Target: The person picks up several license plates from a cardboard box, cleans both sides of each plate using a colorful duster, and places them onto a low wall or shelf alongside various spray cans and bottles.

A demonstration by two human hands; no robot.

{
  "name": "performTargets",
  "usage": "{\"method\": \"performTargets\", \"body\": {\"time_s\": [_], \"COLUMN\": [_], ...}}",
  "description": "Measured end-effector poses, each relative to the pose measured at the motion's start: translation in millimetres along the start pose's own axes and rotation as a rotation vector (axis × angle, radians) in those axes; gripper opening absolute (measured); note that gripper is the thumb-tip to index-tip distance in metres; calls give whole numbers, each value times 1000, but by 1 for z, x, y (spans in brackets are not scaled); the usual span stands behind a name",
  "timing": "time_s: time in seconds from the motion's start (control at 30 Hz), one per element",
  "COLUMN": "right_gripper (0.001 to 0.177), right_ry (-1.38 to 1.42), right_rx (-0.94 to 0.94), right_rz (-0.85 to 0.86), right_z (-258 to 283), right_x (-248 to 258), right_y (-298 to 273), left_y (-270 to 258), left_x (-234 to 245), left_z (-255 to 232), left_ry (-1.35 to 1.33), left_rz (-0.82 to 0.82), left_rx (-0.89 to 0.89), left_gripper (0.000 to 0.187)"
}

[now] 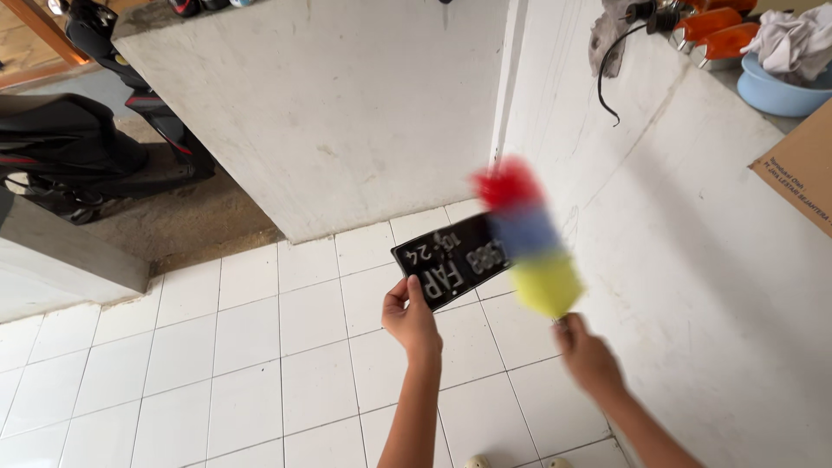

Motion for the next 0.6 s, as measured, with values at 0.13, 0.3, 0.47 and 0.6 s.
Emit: {"method": "performTargets", "body": {"time_s": [0.13, 0.3, 0.47, 0.6], "right_gripper": [37, 41, 40, 54], "right_ry": [334, 93, 94, 597], "right_rx": [-23, 275, 158, -9], "right_rz": [-33, 83, 80, 235], "right_z": [-10, 21, -22, -44], "right_x": [29, -13, -13, 16], "right_y": [-8, -42, -16, -18], "left_y": [-22, -40, -59, -94], "left_x": [12, -12, -24, -32], "left_z": [-24, -22, -44, -64], "left_ry": [162, 144, 253, 611], "left_rz": [-36, 23, 107, 287], "left_rx": [28, -35, -158, -620], "left_gripper": [21, 22, 17, 11]}}
Point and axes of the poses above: each hand's wrist, its own y-axis towards the middle knuckle, its own x-axis out of the back of the hand, z = x × y, the point moved 4 cm from there along y, towards the middle knuckle, and after that the axes turned 13 degrees about z, right-handed, at the moved point
